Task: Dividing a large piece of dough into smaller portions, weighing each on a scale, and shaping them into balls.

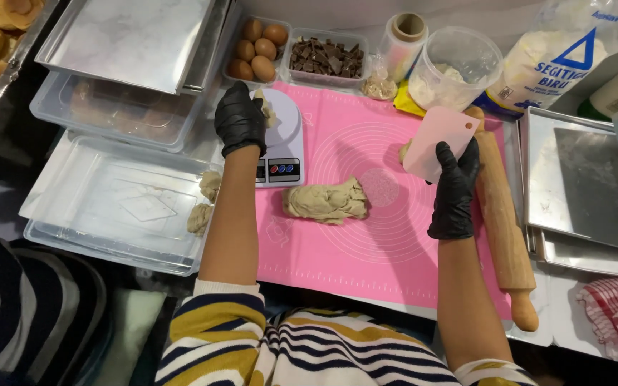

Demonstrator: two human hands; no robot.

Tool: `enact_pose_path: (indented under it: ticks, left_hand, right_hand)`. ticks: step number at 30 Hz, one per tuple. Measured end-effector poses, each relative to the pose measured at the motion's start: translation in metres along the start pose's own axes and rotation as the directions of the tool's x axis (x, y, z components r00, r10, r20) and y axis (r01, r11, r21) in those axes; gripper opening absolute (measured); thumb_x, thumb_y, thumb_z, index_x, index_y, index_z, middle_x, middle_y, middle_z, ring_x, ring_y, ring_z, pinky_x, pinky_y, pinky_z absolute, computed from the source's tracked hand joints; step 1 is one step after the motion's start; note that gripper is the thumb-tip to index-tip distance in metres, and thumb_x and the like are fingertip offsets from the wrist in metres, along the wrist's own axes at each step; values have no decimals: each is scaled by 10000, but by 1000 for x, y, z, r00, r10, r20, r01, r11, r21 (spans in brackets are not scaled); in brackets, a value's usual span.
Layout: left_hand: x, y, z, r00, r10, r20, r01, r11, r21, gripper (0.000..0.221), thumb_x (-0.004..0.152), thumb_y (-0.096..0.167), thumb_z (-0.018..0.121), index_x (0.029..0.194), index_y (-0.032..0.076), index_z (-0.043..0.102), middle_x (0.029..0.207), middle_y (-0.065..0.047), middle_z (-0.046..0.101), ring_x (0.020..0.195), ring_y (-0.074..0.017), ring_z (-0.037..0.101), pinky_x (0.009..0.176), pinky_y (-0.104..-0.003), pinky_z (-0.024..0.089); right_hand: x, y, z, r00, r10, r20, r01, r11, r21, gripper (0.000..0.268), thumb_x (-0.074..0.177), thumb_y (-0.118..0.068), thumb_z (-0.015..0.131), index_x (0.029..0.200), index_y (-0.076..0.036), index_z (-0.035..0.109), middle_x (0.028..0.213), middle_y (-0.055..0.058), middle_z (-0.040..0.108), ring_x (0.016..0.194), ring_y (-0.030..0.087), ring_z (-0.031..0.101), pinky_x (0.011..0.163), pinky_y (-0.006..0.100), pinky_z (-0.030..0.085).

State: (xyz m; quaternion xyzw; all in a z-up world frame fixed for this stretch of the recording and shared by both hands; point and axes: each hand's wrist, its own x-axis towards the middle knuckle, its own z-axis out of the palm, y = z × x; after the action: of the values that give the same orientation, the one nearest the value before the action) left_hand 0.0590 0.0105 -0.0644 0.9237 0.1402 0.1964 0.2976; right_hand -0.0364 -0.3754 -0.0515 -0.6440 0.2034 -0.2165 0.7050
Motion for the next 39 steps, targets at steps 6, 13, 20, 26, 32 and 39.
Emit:
enact_pose_path:
  ticks: [6, 13, 20, 26, 32, 39]
  left_hand:
    - [4, -27, 14, 985, 134, -106, -122, 986, 118, 314, 996, 454, 672, 1088, 161, 739, 960, -99, 757, 925, -311, 742, 765, -435, 622]
    - [-42, 34, -86, 882, 375, -284, -386, 922, 17, 300, 1022, 239, 640, 1270, 74, 674, 1078, -170, 625, 968, -379, 640, 759, -524, 541]
    - [-69, 61, -104, 862, 443, -246, -458, 889, -4, 328, 1051, 280, 633, 1341, 127, 636, 1184, -149, 635, 1054, -363, 655, 820, -512, 540]
    - [-131, 77, -48, 826, 564, 20, -560, 814, 156, 412, 1013, 453, 586, 1361, 239, 630, 965, -31, 629, 871, -267, 666, 795, -435, 553]
    - [-196, 44, 36, 755, 622, 207, -636, 772, 1, 511, 970, 504, 580, 1417, 256, 579, 1072, -37, 645, 1010, -269, 661, 957, -451, 493]
    - [-201, 28, 55, 720, 688, 94, -689, 725, -26, 519, 1012, 488, 522, 1466, 239, 554, 1054, -29, 642, 1025, -248, 645, 969, -436, 468]
  right_hand:
    - [8, 6, -1, 1000, 17, -14, -18, 999, -26, 784, 859, -407, 944, 1496, -291, 502, 1268, 72, 655, 799, 174, 726, 541, 320, 681]
    - [-8, -2, -9, 974, -120, 192, 119, 993, 18, 559, 881, -361, 720, 1397, -226, 554, 1286, -8, 663, 1108, 197, 634, 624, 362, 523]
    - [-13, -6, -5, 965, -150, 214, 148, 989, 26, 530, 890, -360, 718, 1380, -217, 574, 1262, -18, 666, 1106, 178, 628, 689, 363, 544]
    - [-8, 4, 7, 960, -191, 206, 232, 953, -197, 692, 972, -291, 861, 1511, -92, 475, 1319, 169, 616, 1169, 335, 680, 852, 418, 621]
    - [-40, 29, 9, 858, -266, 439, 493, 667, -559, 728, 915, -301, 849, 1492, -7, 517, 1400, 290, 586, 1347, 365, 531, 1150, 490, 422]
    - [-48, 48, -6, 571, -345, 745, 821, 226, -524, 596, 934, -280, 739, 1482, -135, 557, 987, 118, 772, 929, 320, 743, 774, 449, 623]
